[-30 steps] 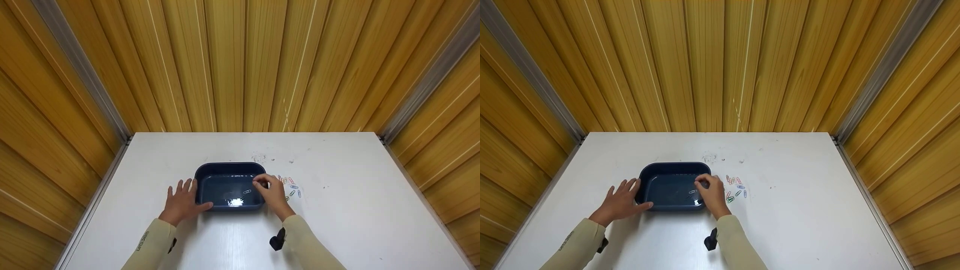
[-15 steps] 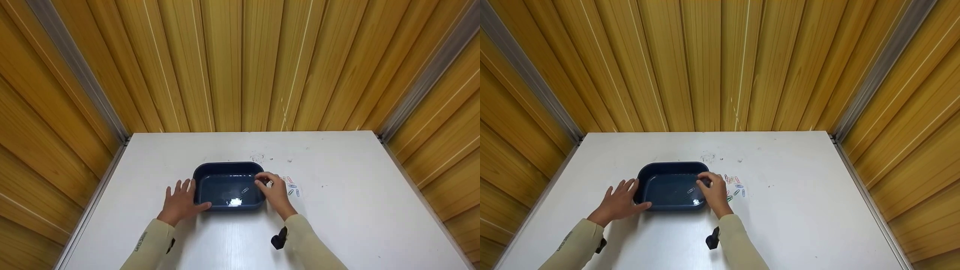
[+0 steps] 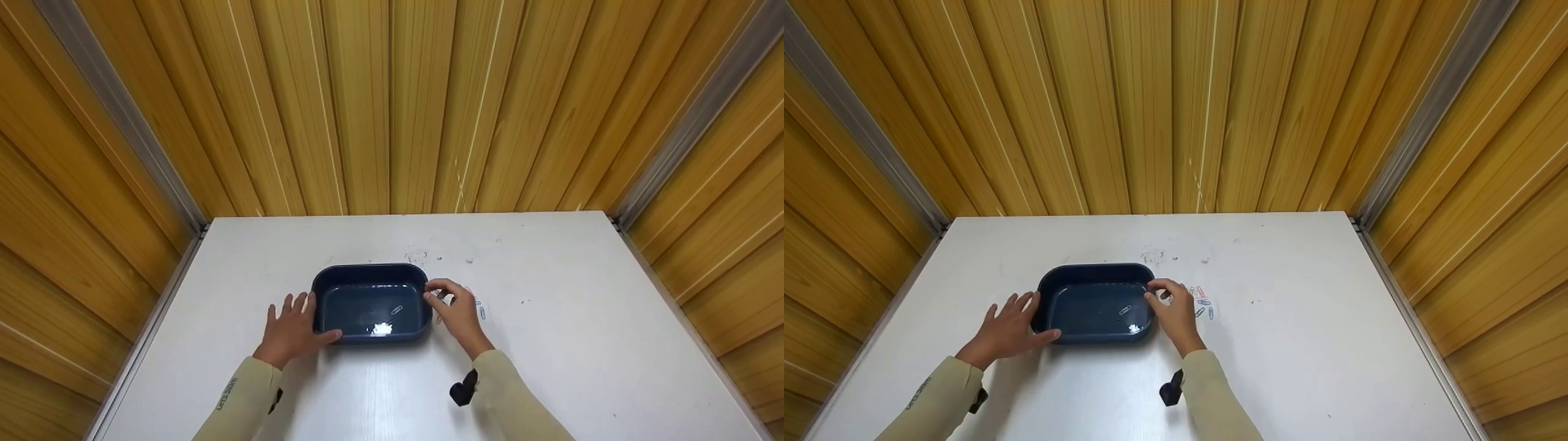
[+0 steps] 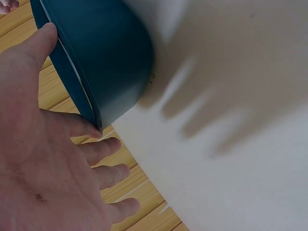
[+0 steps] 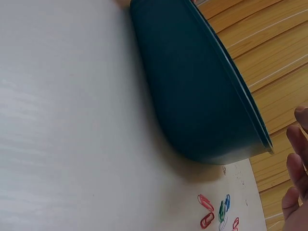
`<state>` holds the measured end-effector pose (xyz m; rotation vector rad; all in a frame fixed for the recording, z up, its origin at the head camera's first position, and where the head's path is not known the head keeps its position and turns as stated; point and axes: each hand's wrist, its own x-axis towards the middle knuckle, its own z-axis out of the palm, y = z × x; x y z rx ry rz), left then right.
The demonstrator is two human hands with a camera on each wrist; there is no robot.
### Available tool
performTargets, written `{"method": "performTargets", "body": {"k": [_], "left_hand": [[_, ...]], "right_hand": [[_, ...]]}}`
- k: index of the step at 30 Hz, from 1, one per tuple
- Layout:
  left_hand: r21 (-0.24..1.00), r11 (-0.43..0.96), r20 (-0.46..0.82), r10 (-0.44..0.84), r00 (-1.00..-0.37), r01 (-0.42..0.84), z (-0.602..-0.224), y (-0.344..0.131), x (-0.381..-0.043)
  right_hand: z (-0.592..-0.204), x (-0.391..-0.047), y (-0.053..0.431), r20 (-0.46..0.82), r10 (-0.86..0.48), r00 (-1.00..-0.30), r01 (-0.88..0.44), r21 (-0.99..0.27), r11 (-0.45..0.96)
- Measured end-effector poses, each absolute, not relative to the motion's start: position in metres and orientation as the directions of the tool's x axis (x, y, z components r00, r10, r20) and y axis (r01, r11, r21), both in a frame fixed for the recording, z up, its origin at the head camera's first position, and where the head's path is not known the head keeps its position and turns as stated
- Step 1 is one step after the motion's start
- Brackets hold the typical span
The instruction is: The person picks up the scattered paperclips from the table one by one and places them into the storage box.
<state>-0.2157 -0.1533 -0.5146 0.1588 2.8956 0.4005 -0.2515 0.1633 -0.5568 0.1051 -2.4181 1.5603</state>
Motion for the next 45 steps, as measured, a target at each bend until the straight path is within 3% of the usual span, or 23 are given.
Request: {"method": "performTargets", "body": {"k": [45], "left_hand": [[0.263, 0.960, -0.170, 0.139, -0.976, 0.092, -0.515, -0.158, -0.215]], "right_hand": [[-0.584, -0.244, 0.209, 0.133, 0.196, -0.972, -0.035, -0.899, 0.436]]}}
